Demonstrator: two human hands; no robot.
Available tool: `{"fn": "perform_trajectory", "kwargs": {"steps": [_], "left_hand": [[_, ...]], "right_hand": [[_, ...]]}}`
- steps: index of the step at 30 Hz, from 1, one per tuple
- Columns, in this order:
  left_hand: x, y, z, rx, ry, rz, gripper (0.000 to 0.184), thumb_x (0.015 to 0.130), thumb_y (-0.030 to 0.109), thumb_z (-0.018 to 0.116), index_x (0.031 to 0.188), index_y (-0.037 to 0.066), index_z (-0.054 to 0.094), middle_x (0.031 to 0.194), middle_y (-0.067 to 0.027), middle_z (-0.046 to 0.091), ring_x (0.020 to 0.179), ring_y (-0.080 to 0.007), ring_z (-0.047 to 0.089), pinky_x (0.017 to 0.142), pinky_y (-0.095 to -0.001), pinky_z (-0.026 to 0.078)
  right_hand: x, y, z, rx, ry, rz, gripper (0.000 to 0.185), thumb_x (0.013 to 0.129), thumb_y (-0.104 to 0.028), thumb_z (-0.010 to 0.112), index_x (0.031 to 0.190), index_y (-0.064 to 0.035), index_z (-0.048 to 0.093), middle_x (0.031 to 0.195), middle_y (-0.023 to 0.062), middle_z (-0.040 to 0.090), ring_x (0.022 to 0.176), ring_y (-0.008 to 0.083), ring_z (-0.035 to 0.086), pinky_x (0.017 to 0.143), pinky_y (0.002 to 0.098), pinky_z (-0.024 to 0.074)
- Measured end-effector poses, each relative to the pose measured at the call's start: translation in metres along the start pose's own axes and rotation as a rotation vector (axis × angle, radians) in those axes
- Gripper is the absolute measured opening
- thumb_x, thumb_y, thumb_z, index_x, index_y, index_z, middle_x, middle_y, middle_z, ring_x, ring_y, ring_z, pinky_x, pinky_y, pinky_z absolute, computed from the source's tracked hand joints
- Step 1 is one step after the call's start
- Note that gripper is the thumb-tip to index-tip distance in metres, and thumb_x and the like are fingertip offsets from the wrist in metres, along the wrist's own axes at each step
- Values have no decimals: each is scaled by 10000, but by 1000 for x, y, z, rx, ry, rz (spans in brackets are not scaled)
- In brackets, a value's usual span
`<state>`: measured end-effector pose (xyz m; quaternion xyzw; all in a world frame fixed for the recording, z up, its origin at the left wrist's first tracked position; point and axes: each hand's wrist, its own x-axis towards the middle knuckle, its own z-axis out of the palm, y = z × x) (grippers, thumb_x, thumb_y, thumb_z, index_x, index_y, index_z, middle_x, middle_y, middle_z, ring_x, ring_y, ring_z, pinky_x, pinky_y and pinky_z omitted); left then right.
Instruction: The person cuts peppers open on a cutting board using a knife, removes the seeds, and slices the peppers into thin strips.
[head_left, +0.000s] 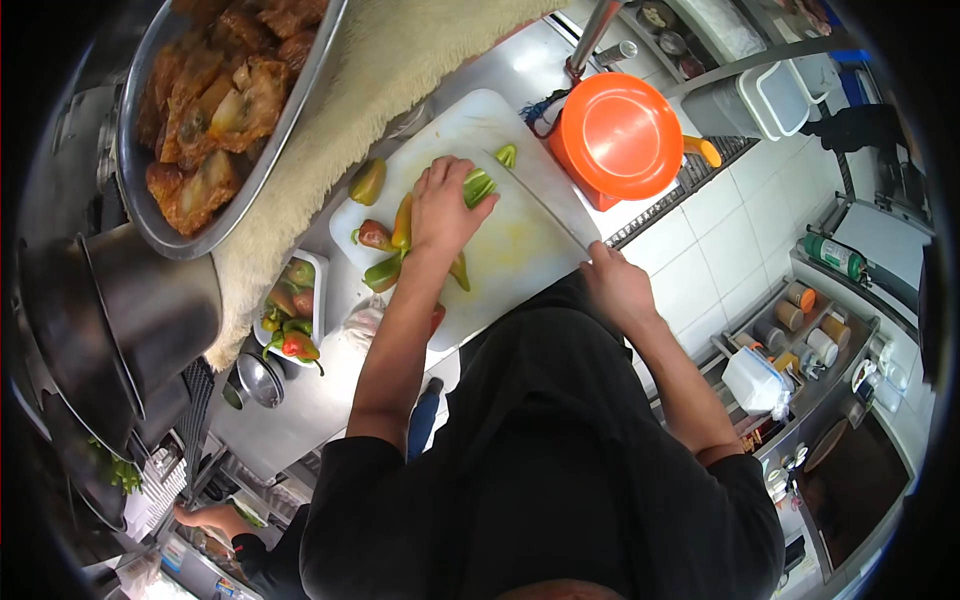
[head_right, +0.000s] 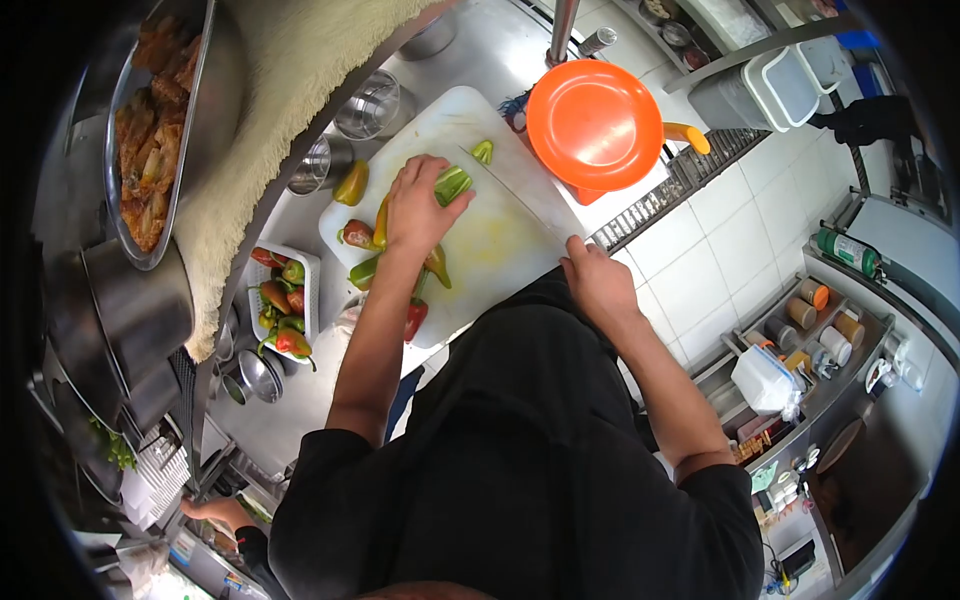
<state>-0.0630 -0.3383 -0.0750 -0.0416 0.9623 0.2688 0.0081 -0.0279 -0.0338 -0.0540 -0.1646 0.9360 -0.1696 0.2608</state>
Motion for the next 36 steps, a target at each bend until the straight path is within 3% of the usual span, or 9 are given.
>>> {"fn": "perform_trajectory", "kwargs": {"steps": [5, 8, 14, 17, 20, 23, 26, 36], "left_hand": [[33, 5, -4, -163, -61, 167, 383, 938, 54, 705, 1318, 92, 672, 1383, -130, 625, 1196, -370, 659, 1052, -447, 549], [51, 5, 6, -175, -240, 202, 430, 940, 6, 666, 1358, 106, 663, 1375, -112, 632, 1198, -338, 670, 1050, -426, 553], [48, 4, 25, -213, -298, 97, 458, 933, 14, 698, 1383, 75, 639, 1344, -141, 653, 1123, -299, 729, 985, -414, 590], [42, 9, 28, -212, -215, 56, 467, 929, 32, 738, 1381, 62, 627, 1289, -155, 675, 1057, -303, 751, 942, -410, 607], [39, 11, 34, -199, -186, 8, 433, 944, 49, 728, 1359, 74, 606, 1273, -179, 676, 1033, -373, 739, 941, -493, 596], [37, 18, 34, -212, -177, -21, 393, 935, 54, 744, 1300, 70, 601, 1222, -175, 684, 991, -360, 749, 904, -486, 604], [36, 16, 46, -267, -80, -66, 354, 905, 49, 796, 1212, 48, 621, 1191, -136, 705, 921, -264, 779, 836, -410, 624], [41, 15, 66, -230, -2, -107, 309, 873, 62, 823, 1124, 22, 646, 1054, -151, 728, 839, -274, 773, 783, -404, 626]], "right_hand": [[-30, 3, -9, 25, 36, 62, 253, 1059, -256, 655, 1109, -38, 536, 880, 233, 707, 771, 468, 712, 702, 561, 581], [-42, 8, -9, 54, 38, 72, 263, 1059, -256, 663, 1100, -33, 529, 849, 236, 698, 771, 471, 708, 689, 569, 563], [-46, 6, -2, 155, 30, 78, 273, 1063, -255, 666, 1101, -27, 522, 840, 254, 695, 778, 489, 697, 682, 587, 538], [-43, -1, -2, 200, 36, 66, 270, 1065, -250, 664, 1107, -24, 522, 848, 259, 699, 782, 494, 694, 683, 588, 535], [-40, -8, -4, 229, 47, 52, 270, 1066, -249, 661, 1106, -18, 526, 854, 259, 703, 780, 491, 697, 681, 585, 538], [-36, -11, -3, 193, 44, 57, 269, 1063, -244, 665, 1098, -12, 533, 855, 258, 706, 776, 487, 701, 681, 579, 549], [-33, -14, -8, 147, 32, 66, 267, 1059, -237, 669, 1099, -6, 541, 863, 257, 710, 773, 485, 705, 682, 576, 558], [-33, -14, -7, 143, 45, 79, 253, 1059, -222, 662, 1114, -4, 545, 866, 261, 702, 768, 490, 706, 677, 576, 566]]}}
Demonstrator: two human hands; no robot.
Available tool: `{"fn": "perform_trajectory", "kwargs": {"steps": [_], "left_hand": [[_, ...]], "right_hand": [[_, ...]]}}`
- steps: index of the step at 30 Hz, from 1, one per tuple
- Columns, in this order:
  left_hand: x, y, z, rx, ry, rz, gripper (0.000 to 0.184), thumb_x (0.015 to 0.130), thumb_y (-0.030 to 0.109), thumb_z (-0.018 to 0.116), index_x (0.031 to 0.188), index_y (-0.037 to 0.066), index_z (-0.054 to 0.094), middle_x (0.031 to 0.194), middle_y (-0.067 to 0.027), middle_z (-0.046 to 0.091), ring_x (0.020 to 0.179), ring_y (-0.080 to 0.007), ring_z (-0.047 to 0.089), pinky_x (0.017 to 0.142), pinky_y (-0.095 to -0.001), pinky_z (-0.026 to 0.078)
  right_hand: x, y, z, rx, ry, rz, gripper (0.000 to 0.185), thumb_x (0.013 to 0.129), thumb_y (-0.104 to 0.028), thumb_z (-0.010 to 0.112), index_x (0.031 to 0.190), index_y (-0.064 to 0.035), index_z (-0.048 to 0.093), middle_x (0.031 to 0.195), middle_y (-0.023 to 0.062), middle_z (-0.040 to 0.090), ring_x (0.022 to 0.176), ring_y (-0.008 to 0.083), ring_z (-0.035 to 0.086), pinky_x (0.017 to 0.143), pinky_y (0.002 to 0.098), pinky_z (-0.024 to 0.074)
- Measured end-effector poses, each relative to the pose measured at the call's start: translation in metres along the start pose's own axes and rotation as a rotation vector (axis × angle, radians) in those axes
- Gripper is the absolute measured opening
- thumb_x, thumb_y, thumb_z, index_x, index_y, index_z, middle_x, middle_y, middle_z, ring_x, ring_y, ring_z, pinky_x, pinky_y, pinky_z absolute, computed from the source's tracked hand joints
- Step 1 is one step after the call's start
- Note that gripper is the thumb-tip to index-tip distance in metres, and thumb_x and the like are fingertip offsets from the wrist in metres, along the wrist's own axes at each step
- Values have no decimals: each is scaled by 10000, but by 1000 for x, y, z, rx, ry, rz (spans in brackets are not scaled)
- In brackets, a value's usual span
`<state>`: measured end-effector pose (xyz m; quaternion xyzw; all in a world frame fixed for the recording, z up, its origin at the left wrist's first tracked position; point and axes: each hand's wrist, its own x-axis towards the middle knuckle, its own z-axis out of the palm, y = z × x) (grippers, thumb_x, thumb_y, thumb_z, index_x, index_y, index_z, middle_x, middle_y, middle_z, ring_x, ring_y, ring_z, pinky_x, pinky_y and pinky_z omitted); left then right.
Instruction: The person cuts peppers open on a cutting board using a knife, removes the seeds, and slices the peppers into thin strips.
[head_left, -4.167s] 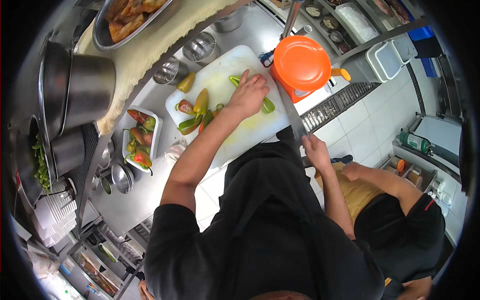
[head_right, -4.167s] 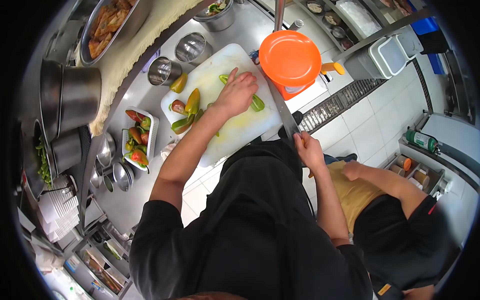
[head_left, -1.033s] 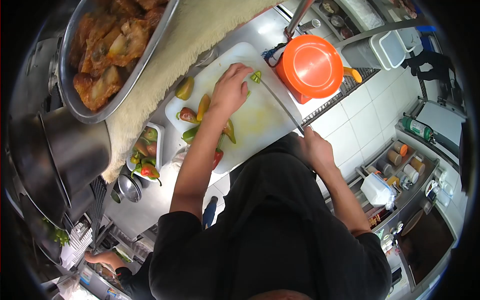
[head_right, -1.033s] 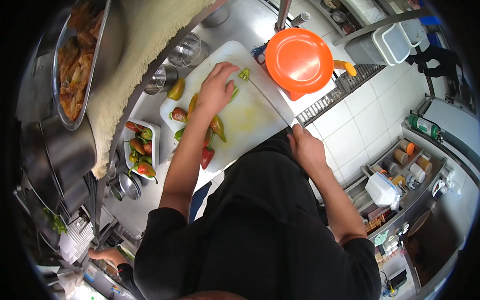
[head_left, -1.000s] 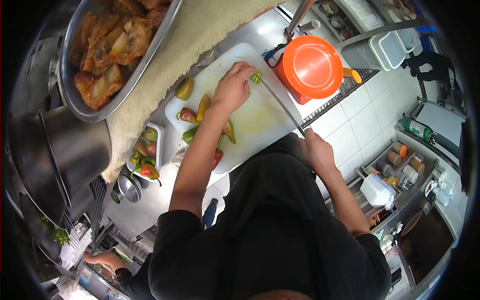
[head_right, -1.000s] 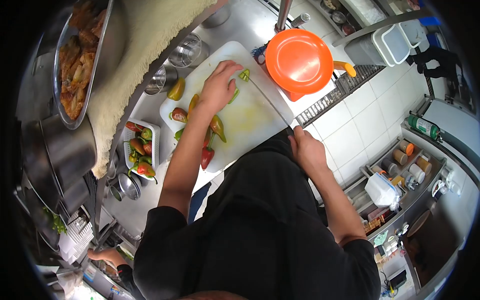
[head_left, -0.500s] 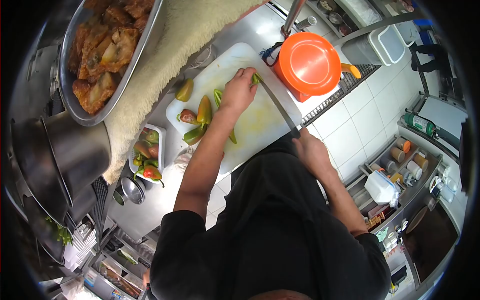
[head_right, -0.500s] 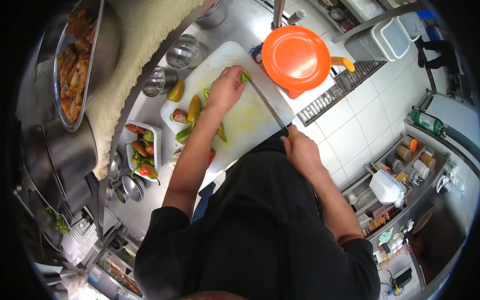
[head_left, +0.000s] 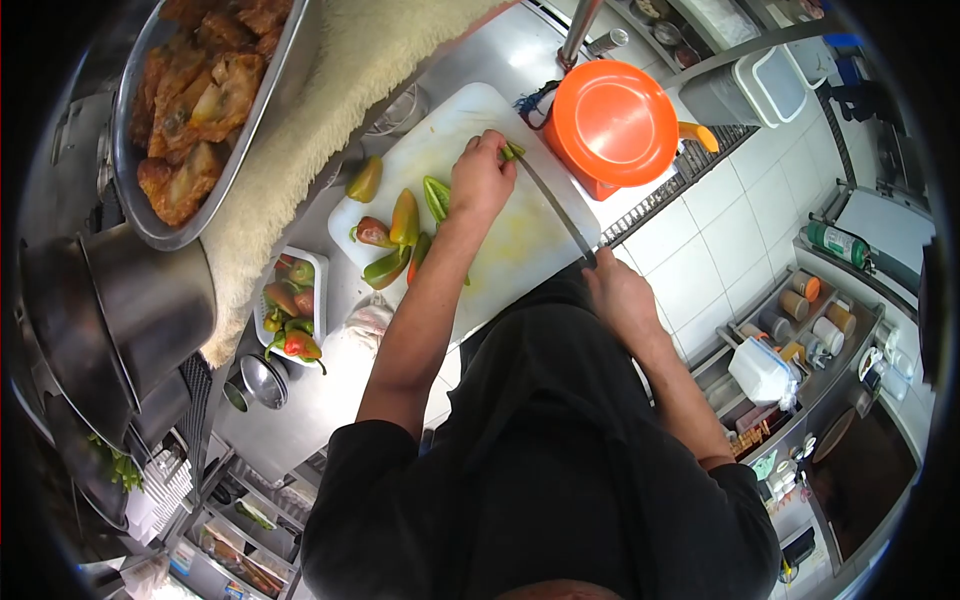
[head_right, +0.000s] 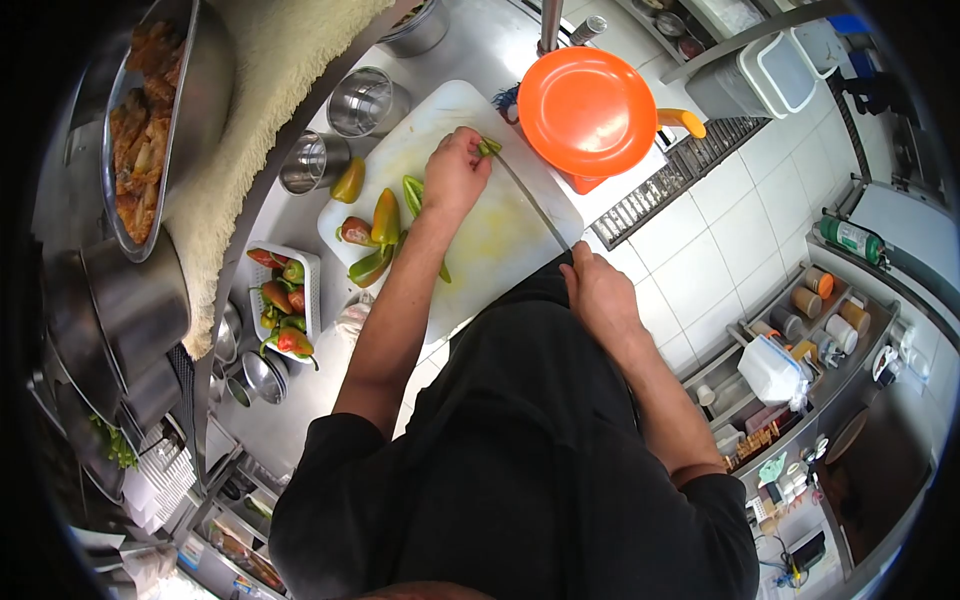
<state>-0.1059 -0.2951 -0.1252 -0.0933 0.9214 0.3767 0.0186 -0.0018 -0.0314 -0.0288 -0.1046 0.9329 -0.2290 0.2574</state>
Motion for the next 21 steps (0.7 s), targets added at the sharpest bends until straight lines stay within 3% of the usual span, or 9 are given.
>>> {"fn": "perform_trajectory", "kwargs": {"steps": [2, 5, 14, 17, 20, 21], "left_hand": [[0, 1, 0, 12, 7, 0, 305, 868, 67, 829, 1113, 19, 655, 1025, -153, 738, 838, -281, 771, 781, -406, 626], [1, 1, -3, -16, -30, -24, 291, 872, 94, 797, 1121, 44, 655, 1039, -187, 729, 930, -401, 733, 832, -508, 592], [2, -3, -3, -14, -18, -14, 244, 872, 114, 800, 1062, 37, 666, 987, -184, 742, 914, -413, 731, 824, -519, 589], [2, -5, -1, -11, -9, -4, 247, 869, 108, 802, 1062, 38, 665, 994, -186, 742, 912, -414, 729, 824, -519, 588], [2, -3, -1, 45, 15, 7, 249, 875, 84, 836, 1083, 41, 706, 930, -141, 786, 864, -288, 785, 802, -398, 633], [1, -2, -1, 51, 12, -1, 248, 874, 83, 834, 1081, 40, 705, 925, -140, 786, 862, -288, 785, 800, -400, 632]], "right_hand": [[2, -2, -1, -10, -18, 8, 254, 1060, -223, 660, 1114, -4, 544, 867, 262, 701, 771, 495, 706, 680, 578, 567], [2, -2, -1, -13, -17, -3, 252, 1062, -225, 655, 1114, -4, 544, 879, 260, 704, 766, 488, 710, 679, 573, 574], [6, -2, 0, -97, -21, 10, 244, 1070, -234, 641, 1141, -19, 548, 903, 249, 714, 765, 468, 730, 686, 556, 602], [10, -3, 0, -95, -62, 26, 246, 1075, -232, 631, 1148, -16, 540, 913, 260, 727, 781, 477, 735, 693, 570, 599], [17, -4, 2, -71, -108, 23, 252, 1076, -232, 626, 1146, -9, 533, 898, 264, 741, 801, 481, 738, 700, 580, 596], [21, -4, 4, -49, -127, 42, 258, 1079, -238, 617, 1145, -5, 526, 900, 276, 737, 829, 492, 733, 726, 585, 585]]}}
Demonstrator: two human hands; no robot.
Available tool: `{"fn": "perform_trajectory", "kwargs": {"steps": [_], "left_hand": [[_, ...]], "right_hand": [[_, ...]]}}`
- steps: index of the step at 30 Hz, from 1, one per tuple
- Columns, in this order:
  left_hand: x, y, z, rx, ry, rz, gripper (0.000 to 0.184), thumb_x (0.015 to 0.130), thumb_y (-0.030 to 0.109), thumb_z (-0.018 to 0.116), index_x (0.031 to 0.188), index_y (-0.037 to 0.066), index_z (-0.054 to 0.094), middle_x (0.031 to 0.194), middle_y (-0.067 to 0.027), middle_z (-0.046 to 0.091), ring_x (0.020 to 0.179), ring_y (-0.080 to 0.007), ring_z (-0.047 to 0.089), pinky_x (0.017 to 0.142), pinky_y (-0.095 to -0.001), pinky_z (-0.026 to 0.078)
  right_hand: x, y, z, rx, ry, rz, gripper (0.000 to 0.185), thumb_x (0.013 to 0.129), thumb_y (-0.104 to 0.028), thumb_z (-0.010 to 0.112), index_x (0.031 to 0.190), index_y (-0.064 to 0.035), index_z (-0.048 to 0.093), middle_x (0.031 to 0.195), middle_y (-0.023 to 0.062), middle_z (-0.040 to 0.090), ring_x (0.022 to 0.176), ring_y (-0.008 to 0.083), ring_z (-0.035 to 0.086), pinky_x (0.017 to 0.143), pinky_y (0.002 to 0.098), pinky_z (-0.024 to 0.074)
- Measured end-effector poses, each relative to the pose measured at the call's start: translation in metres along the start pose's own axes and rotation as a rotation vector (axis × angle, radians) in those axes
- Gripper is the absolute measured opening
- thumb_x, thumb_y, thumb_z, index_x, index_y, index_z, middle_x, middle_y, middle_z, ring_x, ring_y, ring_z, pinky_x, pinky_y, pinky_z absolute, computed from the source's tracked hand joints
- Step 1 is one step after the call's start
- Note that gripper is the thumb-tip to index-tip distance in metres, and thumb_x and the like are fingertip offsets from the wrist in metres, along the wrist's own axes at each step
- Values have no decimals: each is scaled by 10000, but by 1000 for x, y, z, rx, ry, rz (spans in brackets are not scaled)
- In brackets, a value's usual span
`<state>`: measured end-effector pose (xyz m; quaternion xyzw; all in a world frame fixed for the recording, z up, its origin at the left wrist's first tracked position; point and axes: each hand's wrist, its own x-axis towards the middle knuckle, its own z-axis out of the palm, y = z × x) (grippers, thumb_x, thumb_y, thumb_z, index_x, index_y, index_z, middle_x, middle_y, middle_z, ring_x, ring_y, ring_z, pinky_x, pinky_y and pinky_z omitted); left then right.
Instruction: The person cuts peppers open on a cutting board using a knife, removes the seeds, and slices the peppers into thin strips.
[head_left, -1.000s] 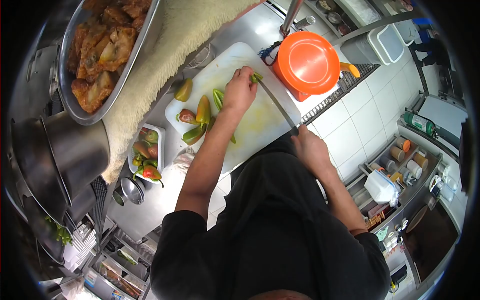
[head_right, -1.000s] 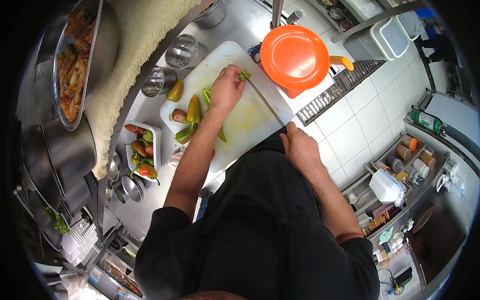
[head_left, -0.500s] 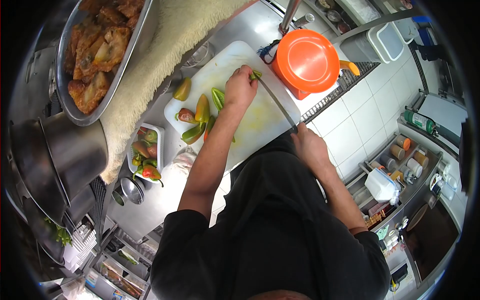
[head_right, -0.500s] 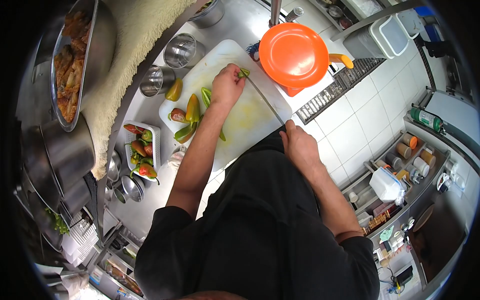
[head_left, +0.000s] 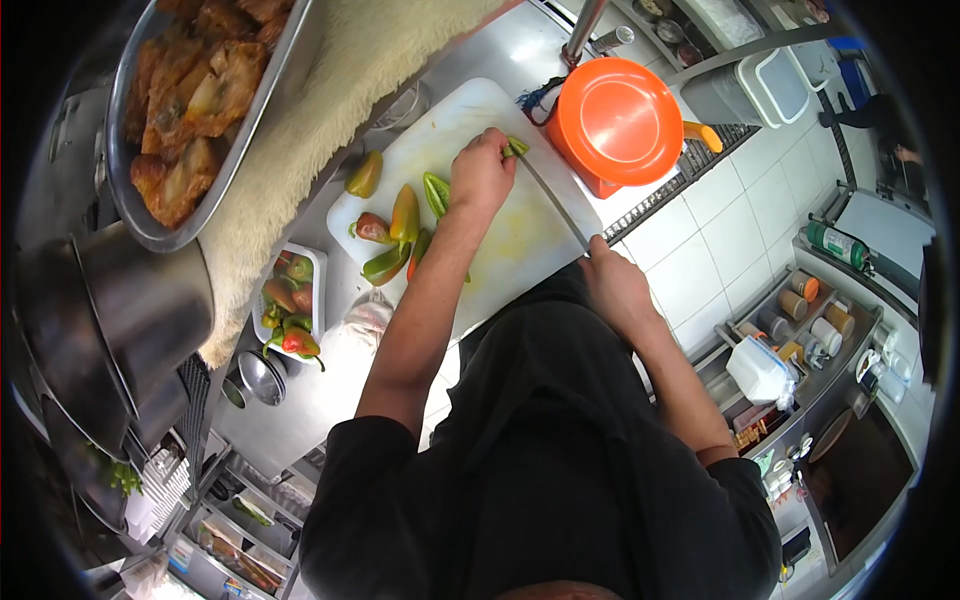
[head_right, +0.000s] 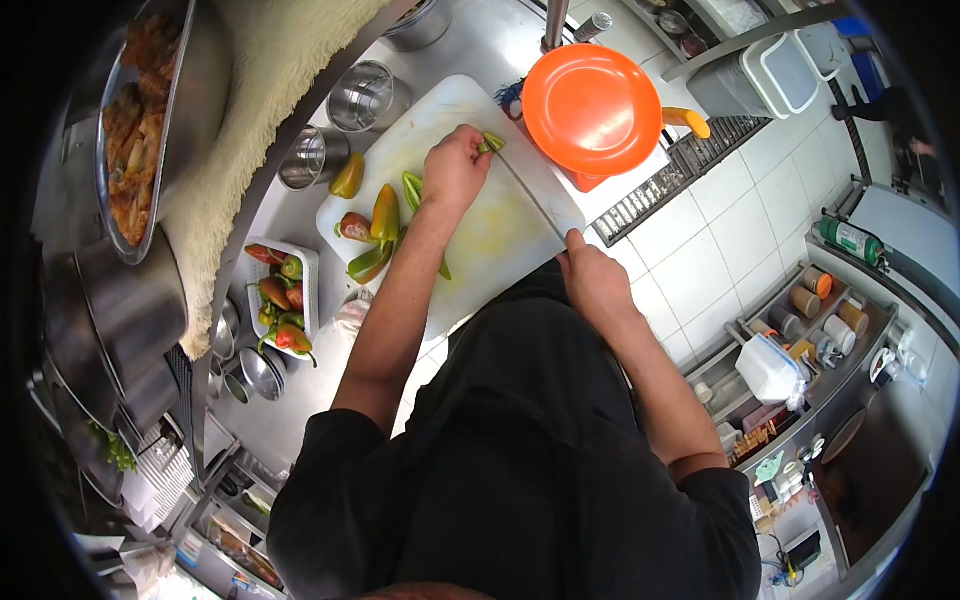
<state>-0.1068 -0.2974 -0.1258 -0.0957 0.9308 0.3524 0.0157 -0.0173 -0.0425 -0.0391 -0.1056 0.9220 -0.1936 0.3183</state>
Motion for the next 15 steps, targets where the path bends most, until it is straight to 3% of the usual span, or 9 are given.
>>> {"fn": "perform_trajectory", "kwargs": {"steps": [2, 5, 8, 15], "left_hand": [[1, 4, -2, 12, -3, -13, 245, 872, 80, 831, 1077, 38, 703, 913, -138, 787, 858, -288, 785, 798, -402, 631], [2, -3, 3, -63, -30, -66, 256, 865, 87, 789, 1086, 49, 665, 1037, -190, 744, 964, -418, 735, 859, -515, 595], [8, -13, 2, -38, 0, -90, 321, 871, 93, 782, 1165, 69, 655, 1123, -191, 733, 1034, -417, 727, 907, -511, 596], [10, 36, -32, 144, -180, -75, 517, 877, 241, 831, 1342, 134, 631, 1360, -156, 644, 1149, -359, 715, 1004, -476, 574]], "right_hand": [[8, 2, 5, 45, -36, 32, 271, 1084, -248, 600, 1143, 2, 514, 903, 300, 731, 884, 514, 721, 779, 595, 564], [12, 10, 17, 7, 25, -21, 262, 1078, -239, 622, 1137, -1, 528, 850, 257, 745, 807, 475, 740, 700, 571, 596], [8, 15, 21, 49, 75, -53, 265, 1076, -255, 632, 1112, -15, 526, 851, 254, 736, 789, 474, 727, 688, 572, 581], [-34, 42, 25, 102, 159, -23, 264, 1065, -254, 664, 1044, -42, 509, 839, 240, 701, 775, 485, 690, 684, 578, 535]]}}
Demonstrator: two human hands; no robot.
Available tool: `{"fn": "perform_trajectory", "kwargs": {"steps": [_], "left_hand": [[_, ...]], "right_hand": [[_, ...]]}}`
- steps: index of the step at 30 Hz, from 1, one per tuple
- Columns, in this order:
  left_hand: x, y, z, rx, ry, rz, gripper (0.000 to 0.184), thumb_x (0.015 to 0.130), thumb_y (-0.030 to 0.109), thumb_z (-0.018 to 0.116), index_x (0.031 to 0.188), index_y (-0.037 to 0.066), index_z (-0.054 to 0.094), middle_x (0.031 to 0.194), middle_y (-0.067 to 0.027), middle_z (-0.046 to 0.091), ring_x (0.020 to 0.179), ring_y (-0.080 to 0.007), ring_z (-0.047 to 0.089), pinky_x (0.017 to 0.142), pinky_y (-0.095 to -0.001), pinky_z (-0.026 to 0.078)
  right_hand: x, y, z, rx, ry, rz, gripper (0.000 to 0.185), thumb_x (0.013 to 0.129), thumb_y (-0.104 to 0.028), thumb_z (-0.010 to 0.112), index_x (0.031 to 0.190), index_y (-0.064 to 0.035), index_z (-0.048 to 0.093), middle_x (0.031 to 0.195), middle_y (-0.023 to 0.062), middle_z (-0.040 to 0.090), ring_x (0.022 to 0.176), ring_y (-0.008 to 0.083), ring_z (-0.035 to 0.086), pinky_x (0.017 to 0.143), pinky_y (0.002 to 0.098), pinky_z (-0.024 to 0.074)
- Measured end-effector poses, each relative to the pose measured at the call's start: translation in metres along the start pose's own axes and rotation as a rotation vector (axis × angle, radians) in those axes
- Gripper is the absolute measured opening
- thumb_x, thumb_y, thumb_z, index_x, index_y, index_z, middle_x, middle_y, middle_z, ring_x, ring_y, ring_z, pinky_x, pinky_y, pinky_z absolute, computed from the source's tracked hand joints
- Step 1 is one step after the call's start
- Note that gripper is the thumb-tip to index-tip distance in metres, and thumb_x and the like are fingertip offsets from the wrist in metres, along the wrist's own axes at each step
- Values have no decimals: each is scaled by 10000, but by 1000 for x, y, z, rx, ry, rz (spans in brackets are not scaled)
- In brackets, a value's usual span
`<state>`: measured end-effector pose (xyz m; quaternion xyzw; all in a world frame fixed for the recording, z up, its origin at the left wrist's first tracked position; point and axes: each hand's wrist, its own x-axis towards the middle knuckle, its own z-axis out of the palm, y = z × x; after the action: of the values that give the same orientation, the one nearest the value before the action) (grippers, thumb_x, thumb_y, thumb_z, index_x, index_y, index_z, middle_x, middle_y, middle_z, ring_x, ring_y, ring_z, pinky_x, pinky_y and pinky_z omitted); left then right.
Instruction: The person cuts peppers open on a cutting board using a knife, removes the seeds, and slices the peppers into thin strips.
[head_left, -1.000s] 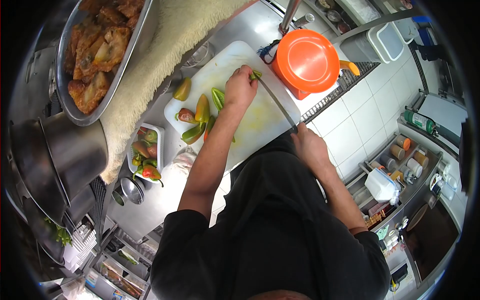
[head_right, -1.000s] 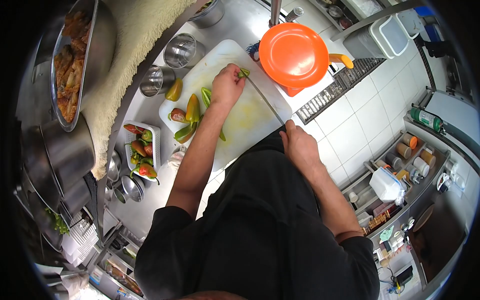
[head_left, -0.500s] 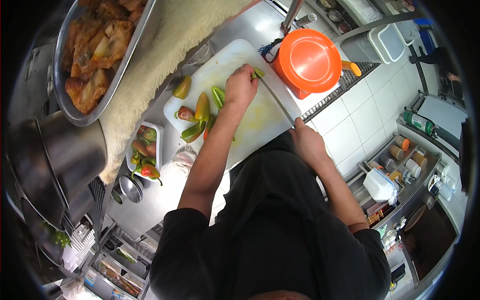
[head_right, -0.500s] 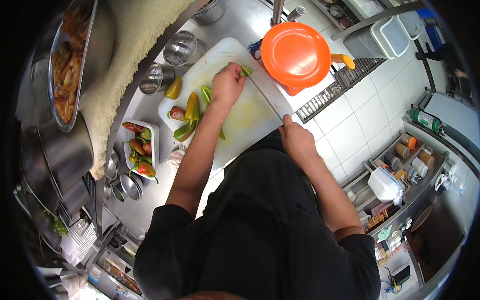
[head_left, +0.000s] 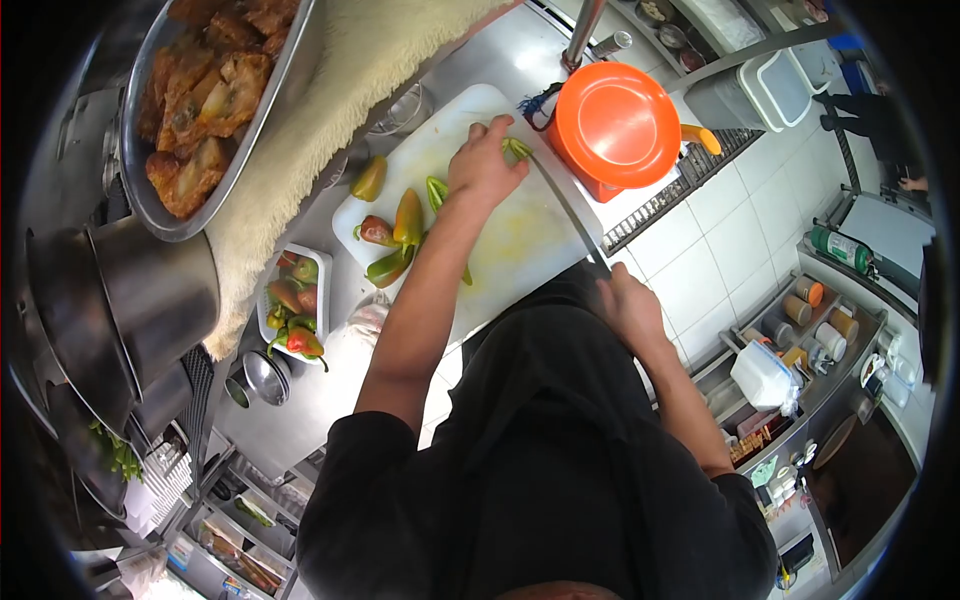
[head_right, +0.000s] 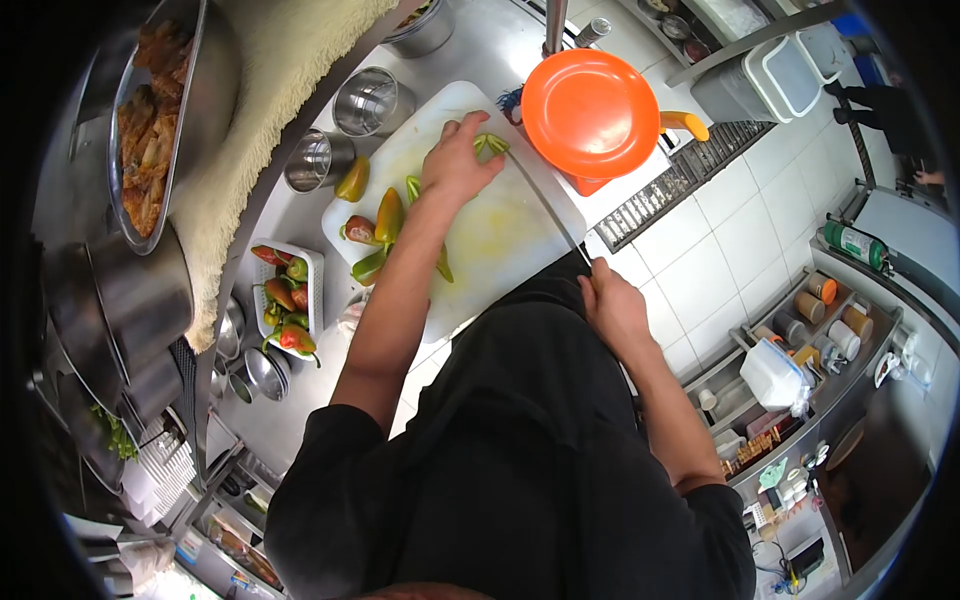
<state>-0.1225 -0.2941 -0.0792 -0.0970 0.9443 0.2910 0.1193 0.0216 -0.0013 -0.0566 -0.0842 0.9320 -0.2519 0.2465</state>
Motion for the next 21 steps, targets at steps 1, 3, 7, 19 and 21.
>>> {"fn": "perform_trajectory", "kwargs": {"steps": [1, 3, 7, 19, 21], "left_hand": [[1, 6, 0, 23, -14, 8, 513, 881, 264, 831, 1338, 138, 637, 1353, -157, 637, 1169, -364, 703, 1015, -482, 567], [3, 8, 8, 57, -16, 46, 501, 885, 283, 834, 1327, 141, 644, 1324, -157, 632, 1181, -374, 692, 1019, -486, 562], [11, -8, 23, 36, 4, 96, 407, 898, 239, 825, 1254, 125, 663, 1227, -157, 652, 1131, -389, 696, 983, -480, 568], [-21, -117, -79, -345, 478, -148, 278, 954, 187, 808, 1171, 39, 717, 1126, -119, 752, 1013, -224, 712, 898, -374, 574], [-26, -173, -111, -29, 639, -117, 341, 941, 148, 844, 1216, 0, 709, 1106, -110, 758, 995, -162, 710, 879, -338, 576]], "right_hand": [[-4, 4, -2, -1, -3, 19, 261, 1066, -250, 664, 1040, -42, 508, 837, 238, 700, 778, 486, 690, 686, 579, 533], [-10, 11, -5, -9, -2, 32, 260, 1068, -247, 663, 1033, -42, 507, 832, 234, 697, 782, 487, 690, 689, 581, 528], [-8, 21, -2, -9, 4, 7, 261, 1071, -244, 661, 1024, -40, 505, 825, 234, 695, 784, 489, 689, 691, 584, 522], [6, 14, -8, 59, -55, -22, 286, 1063, -258, 681, 1018, -32, 512, 823, 252, 697, 791, 495, 690, 695, 576, 525], [8, 13, -9, 61, -69, -36, 292, 1062, -266, 683, 1019, -33, 512, 824, 253, 698, 793, 496, 691, 699, 578, 527]]}}
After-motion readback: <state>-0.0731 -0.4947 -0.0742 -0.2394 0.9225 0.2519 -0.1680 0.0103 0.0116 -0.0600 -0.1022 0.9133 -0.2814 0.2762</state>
